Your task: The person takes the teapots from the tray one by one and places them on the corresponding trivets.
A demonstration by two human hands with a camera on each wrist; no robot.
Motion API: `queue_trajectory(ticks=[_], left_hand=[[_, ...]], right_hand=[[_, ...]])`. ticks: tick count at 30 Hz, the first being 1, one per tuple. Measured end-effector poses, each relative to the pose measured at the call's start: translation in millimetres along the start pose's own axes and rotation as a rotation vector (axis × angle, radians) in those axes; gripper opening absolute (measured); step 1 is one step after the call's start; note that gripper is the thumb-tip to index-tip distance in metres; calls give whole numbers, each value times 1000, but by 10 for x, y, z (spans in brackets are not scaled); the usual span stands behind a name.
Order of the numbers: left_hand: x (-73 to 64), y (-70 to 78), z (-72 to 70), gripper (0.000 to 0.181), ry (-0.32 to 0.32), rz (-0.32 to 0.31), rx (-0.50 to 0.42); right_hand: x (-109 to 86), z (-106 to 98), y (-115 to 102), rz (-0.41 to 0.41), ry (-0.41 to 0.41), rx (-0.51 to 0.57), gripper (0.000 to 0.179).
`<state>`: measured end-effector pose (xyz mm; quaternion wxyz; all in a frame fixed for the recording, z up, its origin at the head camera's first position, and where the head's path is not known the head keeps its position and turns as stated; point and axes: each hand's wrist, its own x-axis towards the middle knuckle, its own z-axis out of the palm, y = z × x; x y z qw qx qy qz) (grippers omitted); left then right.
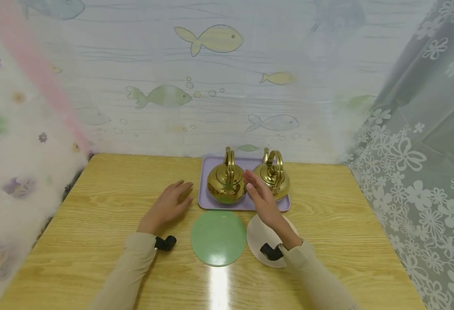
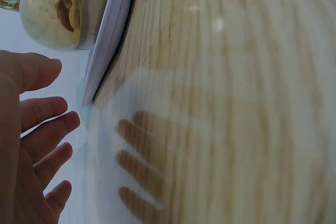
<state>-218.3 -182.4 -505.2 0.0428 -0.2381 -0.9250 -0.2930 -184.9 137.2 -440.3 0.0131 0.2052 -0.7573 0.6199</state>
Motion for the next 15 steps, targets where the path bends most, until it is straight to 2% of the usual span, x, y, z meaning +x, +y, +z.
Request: queue_trajectory(ticks=[8,15], left_hand=[[81,-7,81,51,-15,-26,-44],[142,15,128,52,-9,13,-62]], right_hand=[[172,66,10,26,20,163,53],[300,111,33,69,-2,346,55]])
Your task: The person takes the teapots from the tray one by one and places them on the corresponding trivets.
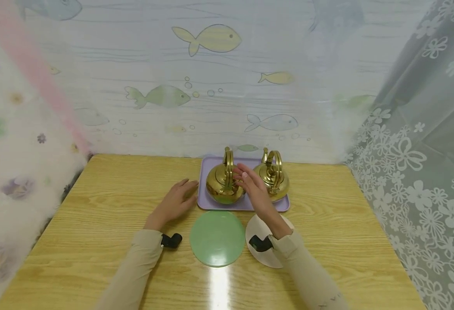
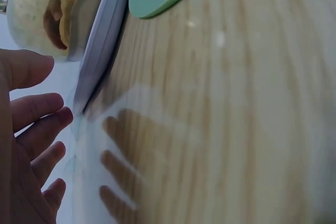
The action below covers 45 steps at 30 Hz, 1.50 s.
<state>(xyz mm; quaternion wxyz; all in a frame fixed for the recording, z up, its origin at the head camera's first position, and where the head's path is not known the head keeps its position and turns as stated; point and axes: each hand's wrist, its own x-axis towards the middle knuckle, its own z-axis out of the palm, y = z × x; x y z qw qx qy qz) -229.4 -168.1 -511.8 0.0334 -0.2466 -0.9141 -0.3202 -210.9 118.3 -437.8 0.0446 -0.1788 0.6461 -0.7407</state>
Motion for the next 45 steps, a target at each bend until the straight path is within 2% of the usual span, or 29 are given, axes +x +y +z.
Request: queue_trajectory(ticks=[4,11,16,24,31,36,45], left_hand=[[27,7,23,50,4,6,-9],[51,-20,85,49,-9,-24,-56],[88,-29,109,51,-22,-31,-120],[102,-50,108,56,-48,-59,-188],[110,-99,121,56,-37,-4,-159],[100,-157,122,58,-30,20,-139],[89,-183,167,56,-10,73,-121]], right_hand=[[58,24,-12,49,19,31,55],[110,77,-42,125,26,50,53],[131,111,-56,140,37,91,54],[149,155,-71,133,79,80,49],[199,167,-70,73,65,78,49],[260,197,-66,80,57,76,48],[295,246,-48,60,145,12,42]])
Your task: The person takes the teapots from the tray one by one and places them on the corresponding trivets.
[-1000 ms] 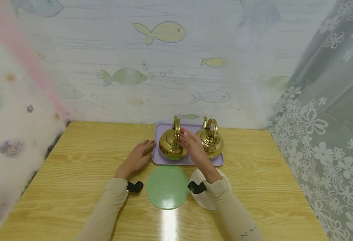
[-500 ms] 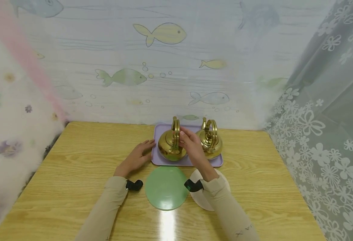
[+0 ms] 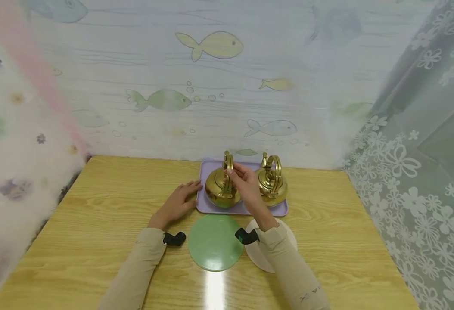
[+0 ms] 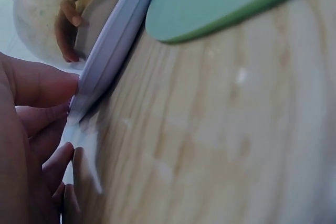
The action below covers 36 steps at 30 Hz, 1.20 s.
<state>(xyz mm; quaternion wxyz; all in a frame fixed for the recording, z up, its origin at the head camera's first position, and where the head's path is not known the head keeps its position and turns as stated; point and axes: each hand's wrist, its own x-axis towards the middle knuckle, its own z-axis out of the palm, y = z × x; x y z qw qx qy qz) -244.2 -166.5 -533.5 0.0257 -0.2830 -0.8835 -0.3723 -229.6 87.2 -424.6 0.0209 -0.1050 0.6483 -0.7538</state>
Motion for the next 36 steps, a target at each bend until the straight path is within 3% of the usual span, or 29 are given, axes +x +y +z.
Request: queue_trajectory(ticks=[9,15,22,28,36], left_hand=[[-39,7,93,56,39,22,23],[-38,-11,110,55,70,37,37],[-48,-46,121,56,61,1,31],[-33,-12,98,56,97,19,40],[-18,8,78,58,109,19,50]], right_hand=[[-53,18,23,-42,62,4,39],[-45,14,51,-83,53,2,37],[-64,1,75,-135,47,12,37],[-90,-18,38,-190,42,18,37],[-131,-27,-41,-203,39,30,37]])
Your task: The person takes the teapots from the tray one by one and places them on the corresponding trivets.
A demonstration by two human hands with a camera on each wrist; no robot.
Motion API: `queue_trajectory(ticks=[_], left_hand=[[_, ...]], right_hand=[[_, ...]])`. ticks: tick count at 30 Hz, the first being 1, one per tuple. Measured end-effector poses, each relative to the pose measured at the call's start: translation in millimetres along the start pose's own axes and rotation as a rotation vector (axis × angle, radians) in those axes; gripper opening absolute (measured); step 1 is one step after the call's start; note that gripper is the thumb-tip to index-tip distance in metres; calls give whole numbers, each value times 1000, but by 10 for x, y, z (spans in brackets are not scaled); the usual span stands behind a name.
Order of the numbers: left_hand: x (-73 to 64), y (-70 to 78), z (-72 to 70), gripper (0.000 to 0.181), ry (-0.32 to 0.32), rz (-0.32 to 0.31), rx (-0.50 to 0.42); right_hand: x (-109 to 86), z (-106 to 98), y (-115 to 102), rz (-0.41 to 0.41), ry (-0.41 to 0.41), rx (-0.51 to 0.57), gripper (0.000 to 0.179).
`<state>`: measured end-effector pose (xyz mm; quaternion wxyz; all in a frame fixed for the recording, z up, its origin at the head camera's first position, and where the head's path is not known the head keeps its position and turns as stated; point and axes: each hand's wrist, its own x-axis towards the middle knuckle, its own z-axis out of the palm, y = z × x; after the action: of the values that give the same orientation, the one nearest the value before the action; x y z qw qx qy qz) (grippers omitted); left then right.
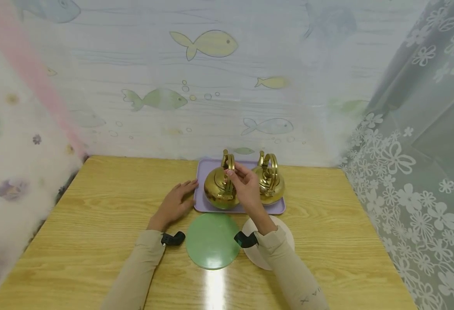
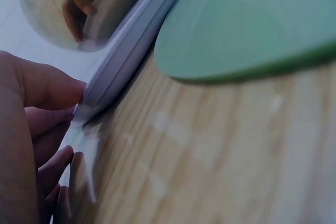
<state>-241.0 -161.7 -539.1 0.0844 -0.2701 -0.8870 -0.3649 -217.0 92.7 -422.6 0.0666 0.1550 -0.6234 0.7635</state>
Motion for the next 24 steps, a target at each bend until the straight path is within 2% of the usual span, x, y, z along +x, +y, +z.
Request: queue_trajectory(ticks=[13,24], left_hand=[[-5,8,-4,59,4,1,5],[-16,13,1,57,8,-2,-9]], right_hand=[[-62,-10,-144,-47,7,36,38],[-144,13,-241,-24,33,37,37]])
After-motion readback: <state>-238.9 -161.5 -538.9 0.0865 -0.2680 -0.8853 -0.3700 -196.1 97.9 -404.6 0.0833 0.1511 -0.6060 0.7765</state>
